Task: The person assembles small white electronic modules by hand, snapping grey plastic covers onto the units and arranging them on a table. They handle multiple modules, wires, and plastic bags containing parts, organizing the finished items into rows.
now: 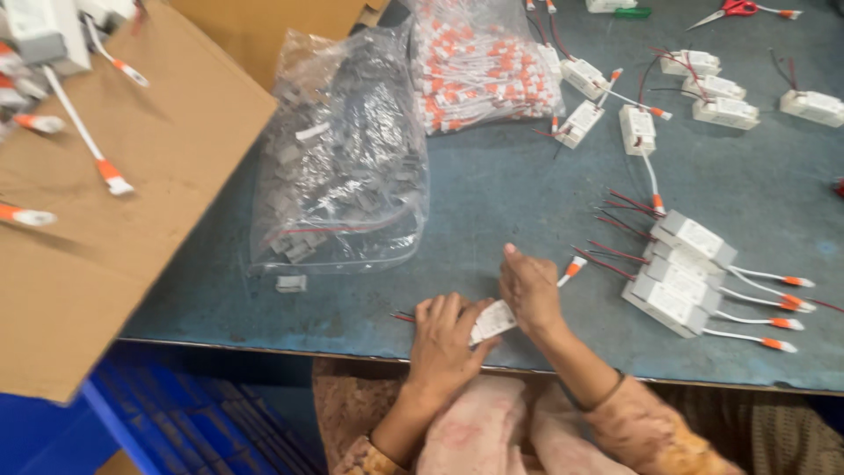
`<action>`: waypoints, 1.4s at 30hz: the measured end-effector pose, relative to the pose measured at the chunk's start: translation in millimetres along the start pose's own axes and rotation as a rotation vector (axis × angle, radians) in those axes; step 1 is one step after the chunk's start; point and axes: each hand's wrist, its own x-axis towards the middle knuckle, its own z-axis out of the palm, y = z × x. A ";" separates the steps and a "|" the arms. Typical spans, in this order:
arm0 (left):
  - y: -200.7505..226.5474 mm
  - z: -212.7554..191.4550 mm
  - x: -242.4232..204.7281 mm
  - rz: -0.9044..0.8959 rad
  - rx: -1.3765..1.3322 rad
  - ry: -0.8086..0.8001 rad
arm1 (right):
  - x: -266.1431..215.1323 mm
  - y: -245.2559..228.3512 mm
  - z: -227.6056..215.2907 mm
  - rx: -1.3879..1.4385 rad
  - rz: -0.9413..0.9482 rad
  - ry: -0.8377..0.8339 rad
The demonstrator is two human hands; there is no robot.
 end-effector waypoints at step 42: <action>-12.5 -46.9 -11.8 -0.359 -0.605 -0.132 | -99.8 -23.8 -15.5 -0.620 -0.679 -0.267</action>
